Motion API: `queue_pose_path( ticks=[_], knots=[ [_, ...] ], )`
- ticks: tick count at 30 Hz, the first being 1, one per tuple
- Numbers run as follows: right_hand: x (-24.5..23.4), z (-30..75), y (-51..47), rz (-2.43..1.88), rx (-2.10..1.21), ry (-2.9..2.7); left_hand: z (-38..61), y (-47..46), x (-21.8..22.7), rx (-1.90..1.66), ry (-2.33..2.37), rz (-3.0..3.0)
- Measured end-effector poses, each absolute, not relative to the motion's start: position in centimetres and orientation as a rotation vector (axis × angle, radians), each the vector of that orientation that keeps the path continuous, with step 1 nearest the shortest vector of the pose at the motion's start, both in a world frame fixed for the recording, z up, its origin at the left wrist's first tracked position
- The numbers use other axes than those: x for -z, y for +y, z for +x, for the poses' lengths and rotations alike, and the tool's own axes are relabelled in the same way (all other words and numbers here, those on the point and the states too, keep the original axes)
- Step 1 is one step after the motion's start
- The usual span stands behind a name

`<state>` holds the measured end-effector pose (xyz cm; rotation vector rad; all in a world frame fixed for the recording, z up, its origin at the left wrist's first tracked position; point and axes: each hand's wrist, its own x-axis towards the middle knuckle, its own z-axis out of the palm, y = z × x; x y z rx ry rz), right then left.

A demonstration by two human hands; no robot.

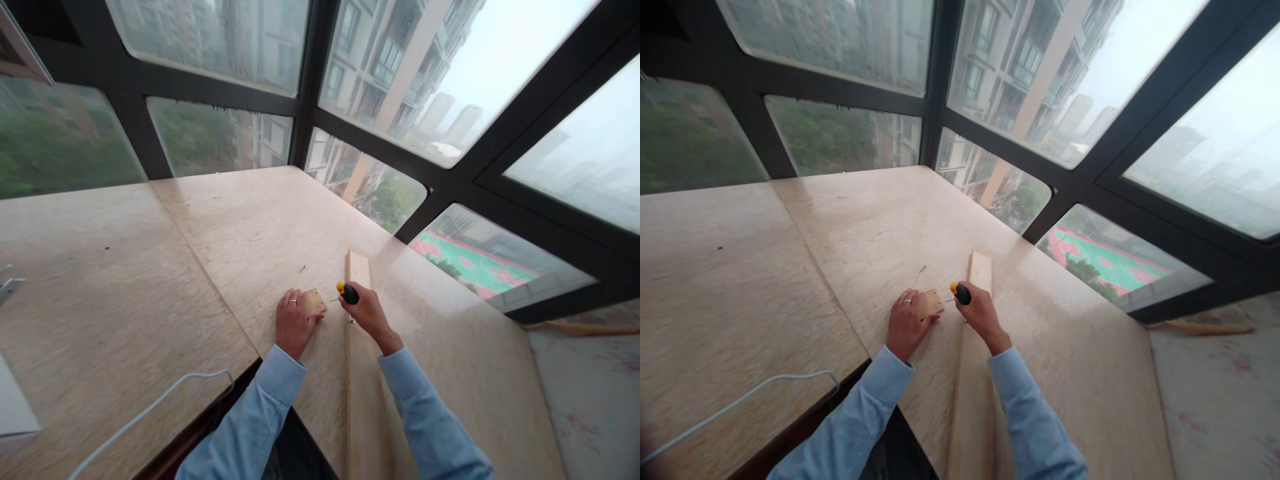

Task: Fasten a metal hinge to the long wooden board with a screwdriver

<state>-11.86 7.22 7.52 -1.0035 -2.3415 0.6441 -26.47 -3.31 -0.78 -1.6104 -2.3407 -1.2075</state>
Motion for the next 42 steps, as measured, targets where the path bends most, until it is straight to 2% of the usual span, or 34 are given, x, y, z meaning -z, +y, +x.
queue_pose_path(
  ticks=[5, 15, 25, 34, 42],
  knots=[
    [-8.2, -16.8, 9.5, -1.272, -0.571, -2.448, -26.6, -3.4, 0.9, 1.367, -2.352, -1.454],
    [-7.1, -22.5, 10.6, -1.412, -0.649, -2.451, -27.0, -3.2, 0.7, 1.473, -2.305, -1.245],
    [-6.9, -20.9, 12.0, -1.606, -1.213, -2.17, -26.5, -3.1, -0.3, 1.639, -2.101, -1.403],
    [-4.4, -21.9, 12.4, -1.595, -0.959, -2.082, -26.8, -2.9, 0.0, 1.767, -2.058, -1.351],
    [-3.8, -20.8, 11.7, -1.485, -0.898, -2.094, -26.6, -2.8, -0.3, 1.683, -2.067, -1.466]
  ],
)
